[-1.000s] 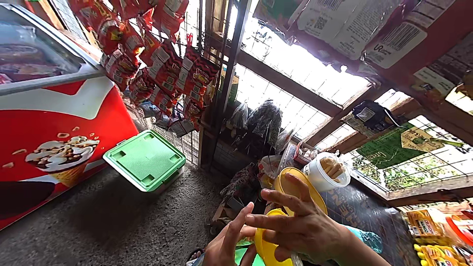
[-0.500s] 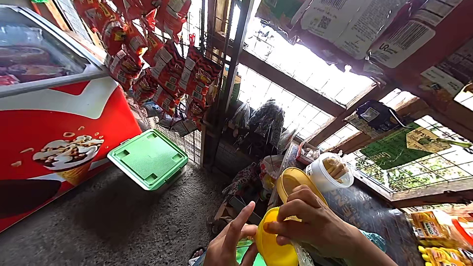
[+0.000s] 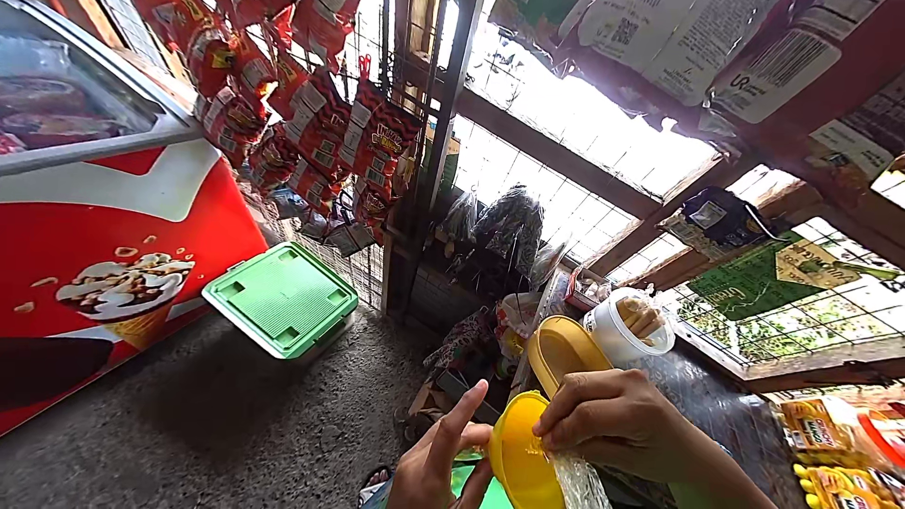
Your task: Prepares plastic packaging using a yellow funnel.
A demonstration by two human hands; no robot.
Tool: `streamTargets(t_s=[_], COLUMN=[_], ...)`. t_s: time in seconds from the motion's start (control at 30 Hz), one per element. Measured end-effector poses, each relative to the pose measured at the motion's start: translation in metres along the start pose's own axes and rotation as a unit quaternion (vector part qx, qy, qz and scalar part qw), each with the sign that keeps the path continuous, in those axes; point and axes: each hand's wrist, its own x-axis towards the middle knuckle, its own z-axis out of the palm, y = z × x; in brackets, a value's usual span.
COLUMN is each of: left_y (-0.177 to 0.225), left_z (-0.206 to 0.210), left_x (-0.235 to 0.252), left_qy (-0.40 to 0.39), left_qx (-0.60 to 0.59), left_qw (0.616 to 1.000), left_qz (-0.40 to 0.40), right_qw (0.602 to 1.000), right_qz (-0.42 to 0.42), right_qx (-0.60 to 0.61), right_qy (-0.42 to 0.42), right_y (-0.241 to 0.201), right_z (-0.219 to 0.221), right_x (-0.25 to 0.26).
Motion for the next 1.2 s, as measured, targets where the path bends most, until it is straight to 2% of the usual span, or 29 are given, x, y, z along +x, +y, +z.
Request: streamTargets(t_s=[0.13,0.57,0.9,1.2], left_y=[0.002,0.005,0.010,0.008], left_z=[0.000,-0.005,-0.013,-0.018], left_x=[0.000,-0.002,-0.003,-0.007], left_qy=[0.003,0.013,0.013,0.014], left_qx=[0.000,0.011,0.008,0.008], left_qw=[1.000,1.000,1.000,1.000], left_qz=[0.000,0.005,-0.004,-0.008], right_qw=[0.999,0.988,0.984,0.970], right_qz=[0.016,-0.039,-0.086,-0.100], right_qx=[-0.026,-0.146,-0.153,-0.222], right_qy=[-0.032,-0.026,-0.015,-0.005], right_y=[-0.011,-0.018,-0.013,-0.010], right_z=[-0.003,0.005,0.015,0.021], right_x=[0.002,0.010,0.018,0.014])
